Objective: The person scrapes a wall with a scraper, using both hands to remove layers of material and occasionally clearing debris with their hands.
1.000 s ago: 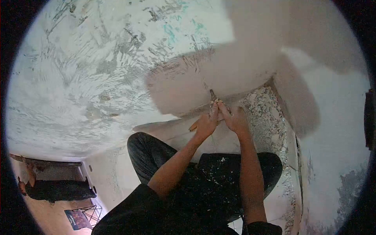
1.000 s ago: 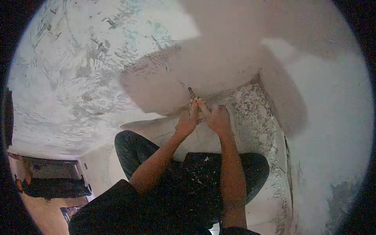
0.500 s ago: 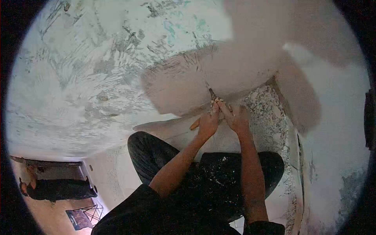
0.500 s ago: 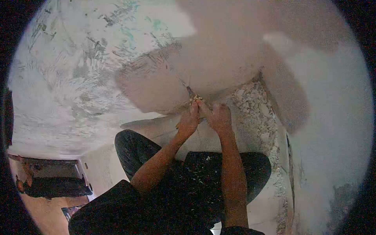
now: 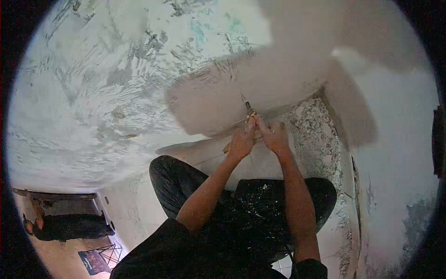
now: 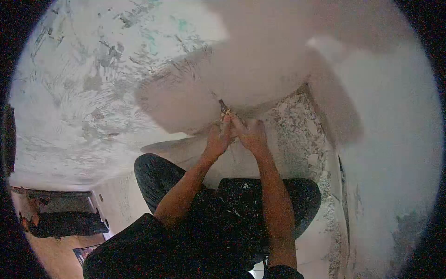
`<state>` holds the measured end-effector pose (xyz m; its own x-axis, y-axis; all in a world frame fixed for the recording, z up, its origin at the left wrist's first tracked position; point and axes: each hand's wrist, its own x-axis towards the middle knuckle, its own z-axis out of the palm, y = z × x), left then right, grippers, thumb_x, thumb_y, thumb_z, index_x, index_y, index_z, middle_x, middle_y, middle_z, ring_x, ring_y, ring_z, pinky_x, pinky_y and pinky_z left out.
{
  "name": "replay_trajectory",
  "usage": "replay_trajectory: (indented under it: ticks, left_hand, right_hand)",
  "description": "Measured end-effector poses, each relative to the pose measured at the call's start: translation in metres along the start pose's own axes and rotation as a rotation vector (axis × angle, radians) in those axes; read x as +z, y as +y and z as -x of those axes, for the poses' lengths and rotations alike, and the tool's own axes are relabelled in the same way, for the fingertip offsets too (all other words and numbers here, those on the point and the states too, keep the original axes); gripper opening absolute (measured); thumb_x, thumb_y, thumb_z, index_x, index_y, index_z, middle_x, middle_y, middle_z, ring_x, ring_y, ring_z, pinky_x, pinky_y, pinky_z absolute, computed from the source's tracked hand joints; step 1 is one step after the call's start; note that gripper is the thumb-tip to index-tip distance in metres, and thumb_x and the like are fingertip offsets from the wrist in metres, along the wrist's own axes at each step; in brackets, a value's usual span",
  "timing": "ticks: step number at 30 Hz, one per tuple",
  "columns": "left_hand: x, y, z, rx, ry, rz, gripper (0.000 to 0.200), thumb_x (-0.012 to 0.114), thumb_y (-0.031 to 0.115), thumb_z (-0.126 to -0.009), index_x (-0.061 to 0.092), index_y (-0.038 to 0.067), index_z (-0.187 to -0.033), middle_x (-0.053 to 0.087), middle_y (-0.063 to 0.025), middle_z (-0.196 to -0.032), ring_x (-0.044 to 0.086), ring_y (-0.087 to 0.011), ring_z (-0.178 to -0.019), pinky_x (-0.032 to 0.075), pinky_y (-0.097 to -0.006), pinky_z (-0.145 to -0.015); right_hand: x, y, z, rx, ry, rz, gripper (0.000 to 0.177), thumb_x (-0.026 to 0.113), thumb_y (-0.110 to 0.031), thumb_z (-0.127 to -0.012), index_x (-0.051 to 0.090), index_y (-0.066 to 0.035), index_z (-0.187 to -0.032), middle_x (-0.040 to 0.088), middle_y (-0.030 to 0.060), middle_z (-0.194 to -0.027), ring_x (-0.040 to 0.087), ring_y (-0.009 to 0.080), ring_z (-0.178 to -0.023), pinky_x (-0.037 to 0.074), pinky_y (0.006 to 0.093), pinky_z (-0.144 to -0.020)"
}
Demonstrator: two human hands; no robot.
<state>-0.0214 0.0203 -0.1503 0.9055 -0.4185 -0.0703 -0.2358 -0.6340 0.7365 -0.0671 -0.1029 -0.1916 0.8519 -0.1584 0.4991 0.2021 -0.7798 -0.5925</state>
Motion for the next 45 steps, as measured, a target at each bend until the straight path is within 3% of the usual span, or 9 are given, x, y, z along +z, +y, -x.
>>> replay_trajectory:
  ticks: [9, 12, 14, 20, 23, 27, 32, 38, 45]
  left_hand:
    - [0.004, -0.032, -0.007, 0.359, 0.015, -0.311, 0.046, 0.048, 0.028, -0.085, 0.043, -0.001, -0.120, 0.053, -0.0236, -0.060, 0.053, -0.0388, -0.052, 0.041, -0.0467, -0.054]
    - [0.004, -0.024, -0.013, -0.153, -0.064, 0.085, 0.054, 0.056, 0.014, -0.077, 0.036, -0.002, -0.125, 0.050, -0.0206, -0.055, 0.052, -0.0353, -0.051, 0.041, -0.0452, -0.050]
    - [-0.005, -0.032, -0.010, 0.518, -0.005, -0.570, 0.058, 0.056, 0.010, -0.075, 0.033, -0.003, -0.126, 0.053, -0.0211, -0.063, 0.053, -0.0367, -0.055, 0.041, -0.0460, -0.050]
    - [-0.013, -0.029, -0.010, 0.600, 0.046, -0.621, 0.057, 0.055, 0.010, -0.077, 0.031, -0.003, -0.127, 0.056, -0.0210, -0.069, 0.055, -0.0348, -0.057, 0.041, -0.0465, -0.051]
    - [-0.003, -0.037, -0.015, 0.390, -0.083, -0.424, 0.050, 0.053, 0.013, -0.080, 0.034, -0.003, -0.124, 0.058, -0.0214, -0.072, 0.054, -0.0340, -0.057, 0.041, -0.0462, -0.053]
    - [-0.009, -0.013, -0.016, -0.002, -0.159, -0.078, 0.055, 0.053, 0.013, -0.079, 0.031, 0.002, -0.128, 0.057, -0.0208, -0.072, 0.052, -0.0338, -0.054, 0.041, -0.0461, -0.055]
    - [-0.018, -0.026, -0.004, 0.575, -0.012, -0.702, 0.063, 0.057, 0.006, -0.076, 0.024, 0.001, -0.130, 0.057, -0.0274, -0.093, 0.057, -0.0402, -0.078, 0.046, -0.0447, -0.068]
    - [-0.023, 0.016, -0.018, -0.147, -0.334, -0.158, 0.074, 0.060, 0.006, -0.073, 0.018, 0.004, -0.134, 0.049, -0.0306, -0.110, 0.052, -0.0418, -0.098, 0.040, -0.0469, -0.082]
    - [0.000, -0.006, -0.004, 0.199, -0.175, -0.445, 0.066, 0.055, 0.021, -0.082, 0.020, 0.000, -0.133, 0.043, -0.0289, -0.121, 0.045, -0.0411, -0.108, 0.038, -0.0447, -0.087]
  right_hand:
    - [0.013, 0.008, -0.003, 0.009, 0.069, -0.014, 0.044, 0.050, -0.012, -0.075, 0.049, -0.016, -0.120, 0.056, 0.0094, -0.063, 0.054, 0.0242, -0.051, 0.045, 0.0379, -0.052]
    - [0.013, 0.007, -0.005, -0.045, 0.021, 0.114, 0.044, 0.052, -0.013, -0.075, 0.050, -0.015, -0.119, 0.053, 0.0089, -0.059, 0.052, 0.0237, -0.049, 0.043, 0.0359, -0.046]
    - [0.032, 0.013, -0.001, -0.037, 0.107, -0.039, 0.040, 0.052, -0.014, -0.075, 0.052, -0.014, -0.116, 0.053, 0.0097, -0.059, 0.051, 0.0246, -0.047, 0.041, 0.0360, -0.043]
    - [0.032, 0.001, -0.005, -0.060, 0.212, 0.048, 0.023, 0.049, -0.021, -0.083, 0.058, -0.005, -0.096, 0.054, 0.0146, -0.057, 0.052, 0.0299, -0.046, 0.041, 0.0411, -0.047]
    - [-0.018, -0.020, -0.025, 0.629, -0.235, -0.397, 0.030, 0.047, -0.029, -0.085, 0.061, -0.002, -0.088, 0.055, 0.0157, -0.056, 0.054, 0.0322, -0.050, 0.042, 0.0406, -0.051]
    - [-0.001, -0.008, -0.017, 0.342, -0.073, -0.251, 0.035, 0.048, -0.033, -0.084, 0.062, -0.001, -0.084, 0.054, 0.0166, -0.056, 0.056, 0.0316, -0.052, 0.043, 0.0395, -0.054]
    - [0.039, 0.008, 0.002, -0.124, 0.202, 0.214, 0.027, 0.047, -0.019, -0.084, 0.055, -0.006, -0.106, 0.058, 0.0155, -0.067, 0.056, 0.0254, -0.052, 0.046, 0.0368, -0.050]
    - [0.010, 0.001, -0.011, 0.442, -0.303, -0.189, 0.032, 0.050, -0.026, -0.082, 0.056, -0.010, -0.110, 0.057, 0.0102, -0.061, 0.054, 0.0293, -0.050, 0.046, 0.0423, -0.054]
    - [-0.001, 0.006, -0.007, 0.195, 0.082, -0.096, 0.043, 0.053, -0.042, -0.080, 0.062, 0.000, -0.074, 0.053, 0.0140, -0.052, 0.054, 0.0261, -0.048, 0.043, 0.0396, -0.048]
